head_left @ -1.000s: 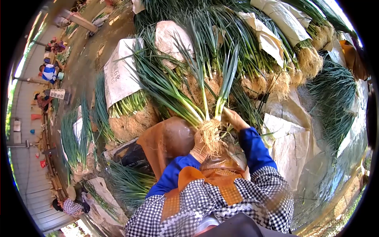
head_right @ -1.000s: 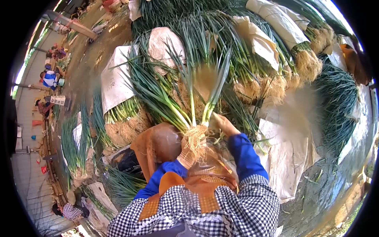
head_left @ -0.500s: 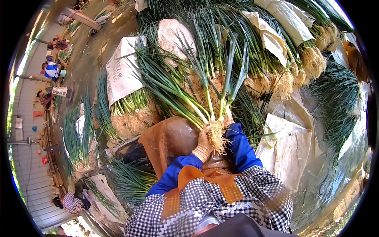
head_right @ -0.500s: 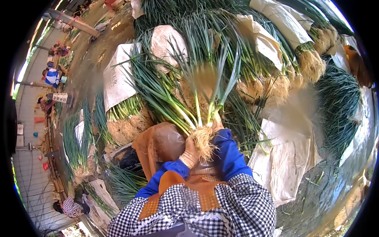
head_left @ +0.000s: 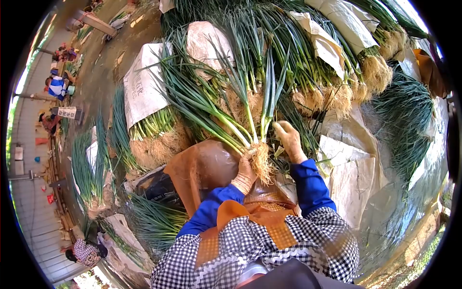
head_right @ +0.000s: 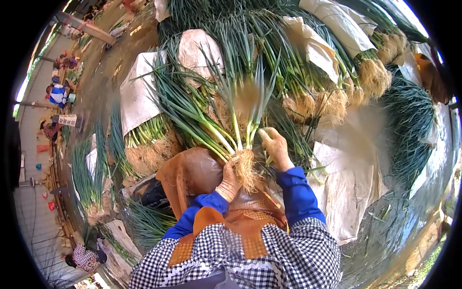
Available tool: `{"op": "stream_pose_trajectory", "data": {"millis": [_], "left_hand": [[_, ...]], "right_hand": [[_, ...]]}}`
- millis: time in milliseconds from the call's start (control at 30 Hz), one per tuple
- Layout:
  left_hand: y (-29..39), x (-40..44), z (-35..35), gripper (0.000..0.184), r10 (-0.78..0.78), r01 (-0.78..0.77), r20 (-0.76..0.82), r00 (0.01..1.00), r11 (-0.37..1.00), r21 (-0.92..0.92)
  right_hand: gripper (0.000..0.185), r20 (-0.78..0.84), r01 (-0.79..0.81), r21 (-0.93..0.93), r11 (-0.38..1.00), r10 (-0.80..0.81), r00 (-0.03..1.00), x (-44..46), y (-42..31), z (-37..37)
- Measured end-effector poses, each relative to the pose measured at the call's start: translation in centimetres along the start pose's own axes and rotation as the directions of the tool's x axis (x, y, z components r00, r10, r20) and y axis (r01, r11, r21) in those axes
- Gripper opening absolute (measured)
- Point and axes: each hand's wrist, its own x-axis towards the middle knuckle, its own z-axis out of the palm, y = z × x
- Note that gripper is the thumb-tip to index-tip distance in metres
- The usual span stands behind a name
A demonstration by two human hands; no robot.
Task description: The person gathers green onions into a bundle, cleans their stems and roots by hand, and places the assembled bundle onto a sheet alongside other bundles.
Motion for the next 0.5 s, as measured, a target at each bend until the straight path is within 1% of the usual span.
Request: {"op": "stream_pose_trajectory", "data": {"millis": [67, 100, 133, 167, 200, 233, 267, 300, 333, 367, 400, 467, 500], "left_hand": [[0.2, -0.6, 0.7, 0.028, 0.0, 0.0, 0.006, 1.0, 1.0, 0.006], [0.2, -0.4, 0.0, 0.028, 0.008, -0.005, -0.034, 0.999, 0.998, 0.069], [0.4, -0.2, 0.1, 0.028, 0.013, -0.011, -0.024, 1.0, 0.997, 0.071], [0.4, -0.2, 0.1, 0.028, -0.011, 0.01, 0.023, 1.0, 1.0, 0.018], [0.4, -0.1, 0.0, 0.028, -0.033, 0.036, 0.067, 0.997, 0.999, -0.034], [0.4, 0.0, -0.2, 0.027, -0.041, 0.042, 0.056, 0.998, 0.999, -0.022], [0.4, 0.3, -0.4, 0.027, -0.036, 0.037, 0.054, 0.998, 0.999, -0.024], [0.1, 0.6, -0.5, 0.026, -0.059, 0.059, -0.001, 0.998, 0.998, -0.015], [-0.4, 0.6, -0.7, 0.026, -0.088, 0.088, -0.061, 0.994, 0.996, -0.009], [-0.5, 0.5, -0.5, 0.026, -0.086, 0.089, -0.104, 0.991, 0.996, 0.024], [-0.8, 1.1, -1.0, 0.026, -0.088, 0.09, -0.105, 0.991, 0.996, 0.019], [-1.1, 1.9, -2.4, 0.026, -0.048, 0.047, -0.036, 0.998, 0.998, -0.04], [-1.1, 1.9, -2.4, 0.026, 0.003, -0.007, -0.065, 0.998, 0.999, -0.054]], "right_hand": [[0.03, 0.237, -0.136, 0.149, 0.979, 0.098, 0.967, 3.0, 0.2, 1.1], [0.032, 0.498, -0.362, 0.231, 0.903, 0.21, 0.841, 3.8, -0.5, 1.0], [0.029, 0.559, 0.222, 0.167, 0.961, -0.277, 0.781, 6.3, 4.8, 1.8], [0.026, 0.608, -0.204, 0.323, 0.924, -0.037, 0.793, 6.1, 3.2, 2.1], [0.024, 0.69, -0.588, 0.417, 0.693, 0.179, 0.701, 5.6, 1.6, 2.4], [0.022, 0.612, -0.512, 0.464, 0.722, 0.157, 0.775, 5.6, 2.4, 3.0], [0.023, 0.46, -0.393, 0.443, 0.806, 0.172, 0.871, 4.8, 1.9, 3.7], [0.024, 0.296, -0.331, 0.488, 0.808, 0.203, 0.933, 4.5, 2.5, 4.7], [0.025, 0.121, -0.266, 0.52, 0.812, 0.239, 0.964, 3.8, 3.3, 5.5], [0.027, -0.002, -0.164, 0.405, 0.899, 0.18, 0.984, 2.7, 2.2, 5.3], [0.029, -0.029, -0.114, 0.431, 0.895, 0.14, 0.99, 2.6, 3.5, 5.6], [0.028, 0.013, -0.143, 0.337, 0.931, 0.147, 0.989, 0.4, 3.4, 5.5], [0.026, -0.034, -0.041, 0.283, 0.958, 0.052, 0.998, -0.9, 4.3, 5.4]]}}
